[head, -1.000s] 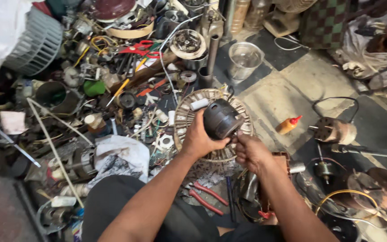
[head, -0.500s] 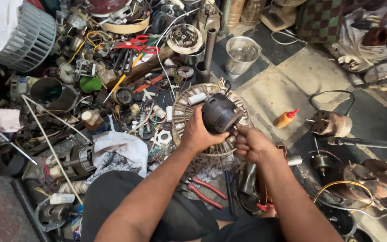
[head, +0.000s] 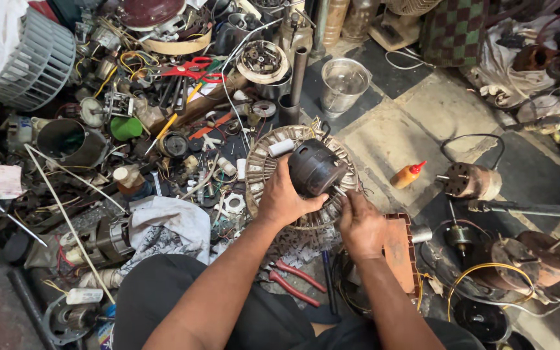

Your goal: The person works on a fan motor assembly on the floor, using pliers to manipulate wires and components, cleaning parts with a cloth, and handling various motor housings and stators.

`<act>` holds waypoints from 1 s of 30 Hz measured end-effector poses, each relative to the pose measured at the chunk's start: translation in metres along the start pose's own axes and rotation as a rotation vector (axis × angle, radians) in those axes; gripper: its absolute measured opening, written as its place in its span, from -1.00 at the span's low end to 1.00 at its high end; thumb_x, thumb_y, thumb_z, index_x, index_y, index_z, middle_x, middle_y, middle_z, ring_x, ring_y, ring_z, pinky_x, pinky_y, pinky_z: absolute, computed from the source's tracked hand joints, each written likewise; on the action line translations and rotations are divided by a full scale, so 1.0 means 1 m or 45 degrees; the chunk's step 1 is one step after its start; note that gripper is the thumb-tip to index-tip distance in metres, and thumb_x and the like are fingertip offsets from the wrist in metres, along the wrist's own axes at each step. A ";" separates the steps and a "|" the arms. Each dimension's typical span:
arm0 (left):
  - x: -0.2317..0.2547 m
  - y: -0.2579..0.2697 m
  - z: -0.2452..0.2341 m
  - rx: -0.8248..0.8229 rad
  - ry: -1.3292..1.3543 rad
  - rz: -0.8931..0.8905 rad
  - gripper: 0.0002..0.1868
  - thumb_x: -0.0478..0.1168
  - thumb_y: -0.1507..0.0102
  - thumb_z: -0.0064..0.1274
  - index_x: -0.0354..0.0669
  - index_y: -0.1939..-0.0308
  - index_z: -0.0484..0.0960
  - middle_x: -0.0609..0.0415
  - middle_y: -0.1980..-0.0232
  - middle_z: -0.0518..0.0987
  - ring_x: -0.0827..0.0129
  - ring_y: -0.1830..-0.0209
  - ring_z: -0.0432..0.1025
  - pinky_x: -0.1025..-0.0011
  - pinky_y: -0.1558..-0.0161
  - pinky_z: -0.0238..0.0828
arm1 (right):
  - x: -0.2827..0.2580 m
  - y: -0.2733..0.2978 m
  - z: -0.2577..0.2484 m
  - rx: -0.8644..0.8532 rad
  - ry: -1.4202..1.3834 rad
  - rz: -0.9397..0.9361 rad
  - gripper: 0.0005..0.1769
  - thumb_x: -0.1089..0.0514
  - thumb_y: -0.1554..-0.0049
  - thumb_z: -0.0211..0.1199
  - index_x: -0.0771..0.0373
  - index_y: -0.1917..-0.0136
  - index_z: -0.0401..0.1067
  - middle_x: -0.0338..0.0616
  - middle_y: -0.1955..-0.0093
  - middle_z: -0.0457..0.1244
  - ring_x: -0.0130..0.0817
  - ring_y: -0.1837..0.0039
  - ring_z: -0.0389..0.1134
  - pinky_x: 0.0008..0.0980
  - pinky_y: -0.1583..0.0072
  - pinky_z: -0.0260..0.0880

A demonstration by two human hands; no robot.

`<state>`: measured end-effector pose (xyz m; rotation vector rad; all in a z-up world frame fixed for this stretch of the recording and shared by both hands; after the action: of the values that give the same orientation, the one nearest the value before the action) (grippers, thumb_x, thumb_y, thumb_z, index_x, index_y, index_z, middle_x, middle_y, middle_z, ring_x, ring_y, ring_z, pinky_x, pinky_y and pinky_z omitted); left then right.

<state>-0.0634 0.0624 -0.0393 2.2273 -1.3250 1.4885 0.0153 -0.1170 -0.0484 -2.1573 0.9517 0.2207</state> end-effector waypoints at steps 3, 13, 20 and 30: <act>0.000 0.000 -0.001 -0.039 -0.023 -0.069 0.23 0.18 0.18 0.53 -0.15 -0.40 0.15 -0.31 -0.19 0.52 -0.20 -0.19 0.45 0.02 -0.17 0.40 | 0.011 0.000 0.015 -0.301 -0.688 0.820 -0.44 -0.17 -0.37 0.05 0.39 0.11 0.48 0.00 0.38 0.30 -0.11 0.32 0.38 -0.16 0.24 0.37; 0.002 0.000 -0.003 -0.068 -0.061 -0.070 0.24 0.21 0.17 0.51 -0.15 -0.40 0.13 -0.32 -0.22 0.49 -0.19 -0.22 0.43 0.01 -0.19 0.38 | -0.001 0.003 -0.008 -0.117 -0.109 0.327 -0.53 -0.18 -0.41 0.00 0.24 -0.13 0.51 0.10 0.25 0.37 0.01 0.19 0.40 -0.07 0.14 0.36; 0.001 0.001 -0.001 -0.031 0.007 -0.018 0.22 0.18 0.17 0.51 -0.19 -0.39 0.16 -0.31 -0.21 0.51 -0.19 -0.22 0.44 0.03 -0.20 0.40 | -0.011 0.005 -0.005 -0.047 -0.140 0.109 -0.60 0.08 -0.16 0.34 0.24 -0.22 0.39 0.05 0.11 0.39 -0.09 0.20 0.43 -0.14 0.14 0.43; -0.001 0.000 -0.001 -0.024 -0.022 0.027 0.23 0.18 0.16 0.52 -0.25 -0.38 0.15 -0.32 -0.24 0.47 -0.18 -0.25 0.42 0.04 -0.22 0.38 | -0.005 0.000 -0.010 0.078 -0.047 -0.160 -0.88 0.20 -0.20 0.27 0.28 0.01 0.50 0.05 0.08 0.37 0.06 -0.01 0.35 -0.06 -0.05 0.36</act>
<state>-0.0643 0.0635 -0.0391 2.2267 -1.3663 1.4605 0.0104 -0.1211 -0.0395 -2.1401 0.7894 0.1673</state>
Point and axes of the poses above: each hand's wrist, its own y-axis away from the middle knuckle, its own z-axis out of the palm, x = y × z, the point moved 1 cm from there along -y, towards the middle knuckle
